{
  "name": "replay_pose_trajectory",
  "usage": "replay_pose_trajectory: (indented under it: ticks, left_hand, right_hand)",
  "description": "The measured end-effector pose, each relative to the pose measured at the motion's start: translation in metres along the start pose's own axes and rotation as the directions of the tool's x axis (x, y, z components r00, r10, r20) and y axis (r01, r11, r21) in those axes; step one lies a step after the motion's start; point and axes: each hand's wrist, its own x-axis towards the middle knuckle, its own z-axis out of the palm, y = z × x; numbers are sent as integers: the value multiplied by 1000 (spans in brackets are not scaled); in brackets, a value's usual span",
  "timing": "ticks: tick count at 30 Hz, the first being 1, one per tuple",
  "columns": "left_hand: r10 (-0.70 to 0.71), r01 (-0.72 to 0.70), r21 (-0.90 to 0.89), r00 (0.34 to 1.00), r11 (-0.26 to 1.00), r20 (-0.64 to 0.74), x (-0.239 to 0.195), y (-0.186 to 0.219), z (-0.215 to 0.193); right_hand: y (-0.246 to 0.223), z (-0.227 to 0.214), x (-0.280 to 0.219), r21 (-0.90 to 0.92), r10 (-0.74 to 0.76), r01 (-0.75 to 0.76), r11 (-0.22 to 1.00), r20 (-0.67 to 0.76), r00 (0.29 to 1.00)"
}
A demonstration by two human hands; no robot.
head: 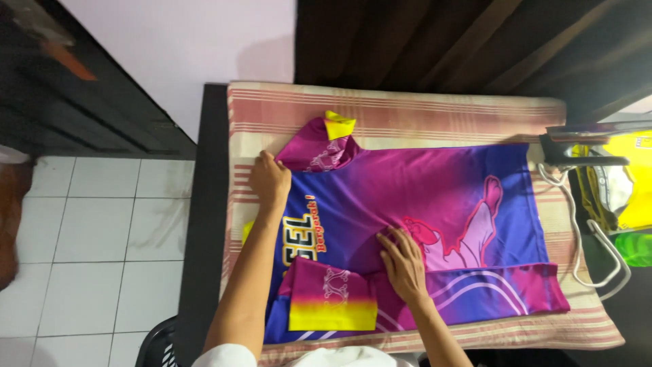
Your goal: Ironing and folding a colorful jersey on an ironing board.
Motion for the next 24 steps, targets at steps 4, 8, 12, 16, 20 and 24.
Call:
replay_pose_trajectory:
  ticks: [4,8,12,16,20,24]
  left_hand:
    - [254,-240,142,962,960,-94,7,2,11]
    - [338,-329,125,940,936,-54,22,10,24]
    - [247,-246,144,969,958,14,41,-5,50]
    - [94,-93,24,995,995,-43,46,-13,46]
    - [53,-49,101,998,994,-39,39,1,32]
    - [205,-205,34,979,978,15,52,13,42]
  right_hand:
    - [63,-7,11,-160,88,-109,981,-128,988]
    - [141,-26,26,-183,97,-136,974,-208,973]
    - [214,-52,41,-195,85,-134,972,-242,967]
    - [264,-75,55,-288,65,-145,947,-269,961]
    - [327,-78,65,-398,114,-210,893,-253,961]
    - [335,-93,93,-353,96,-161,922,-195,976]
